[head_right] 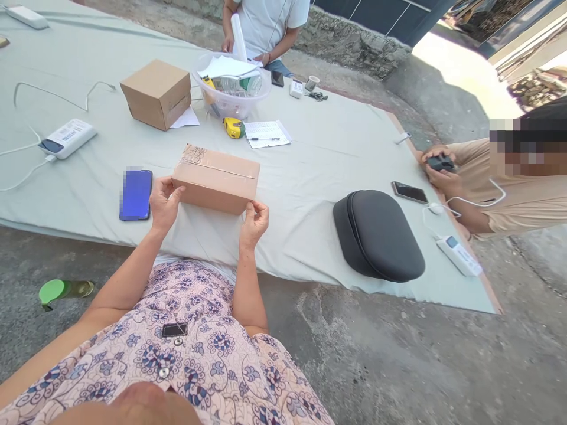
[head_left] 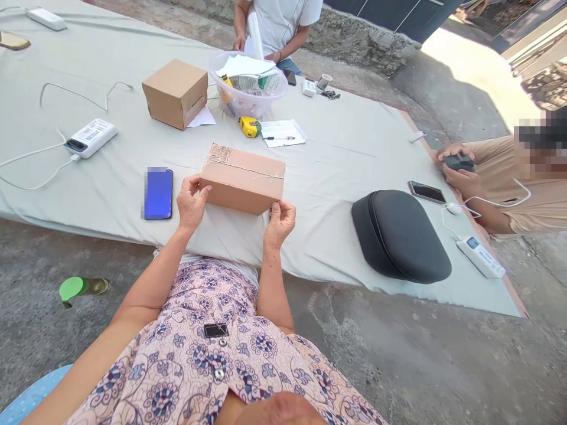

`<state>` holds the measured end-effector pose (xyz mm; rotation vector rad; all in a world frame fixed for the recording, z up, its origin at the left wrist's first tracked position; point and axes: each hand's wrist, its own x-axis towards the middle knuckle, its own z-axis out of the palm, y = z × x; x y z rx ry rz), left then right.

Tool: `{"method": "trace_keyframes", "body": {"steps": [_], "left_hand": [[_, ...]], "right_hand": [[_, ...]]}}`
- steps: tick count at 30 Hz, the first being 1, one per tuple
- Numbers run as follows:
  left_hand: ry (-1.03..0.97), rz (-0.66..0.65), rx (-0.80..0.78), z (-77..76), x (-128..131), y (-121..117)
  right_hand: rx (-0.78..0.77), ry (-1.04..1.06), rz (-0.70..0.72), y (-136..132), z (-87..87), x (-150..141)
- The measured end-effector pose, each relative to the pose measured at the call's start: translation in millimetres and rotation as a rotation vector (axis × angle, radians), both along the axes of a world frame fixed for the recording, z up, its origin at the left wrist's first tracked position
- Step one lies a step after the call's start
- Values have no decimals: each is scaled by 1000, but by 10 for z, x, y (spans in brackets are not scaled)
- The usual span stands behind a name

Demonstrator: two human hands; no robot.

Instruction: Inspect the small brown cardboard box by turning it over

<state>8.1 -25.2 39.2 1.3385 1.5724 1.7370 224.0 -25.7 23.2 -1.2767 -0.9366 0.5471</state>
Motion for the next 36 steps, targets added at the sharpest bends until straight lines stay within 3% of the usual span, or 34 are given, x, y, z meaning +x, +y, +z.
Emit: {"method": "trace_keyframes", "body": {"steps": [4,10,29,32,36], "left_hand": [[-40,8,-17,-64,-99,49],[14,36,-167,-141,-208,59],[203,-4,-333,-168,-298,25],[210,-14,-360,-155,-303,15],[202,-18,-394,-141,-306,3]], "right_hand": [[-62,-13,28,9,-98,34],[-132,-67,54,-3,-196,60],[-439,-407,85,4,-261,123],[-415,-472,97,-4,-241,145],[-314,-627,-20,-2,-238,220]]}}
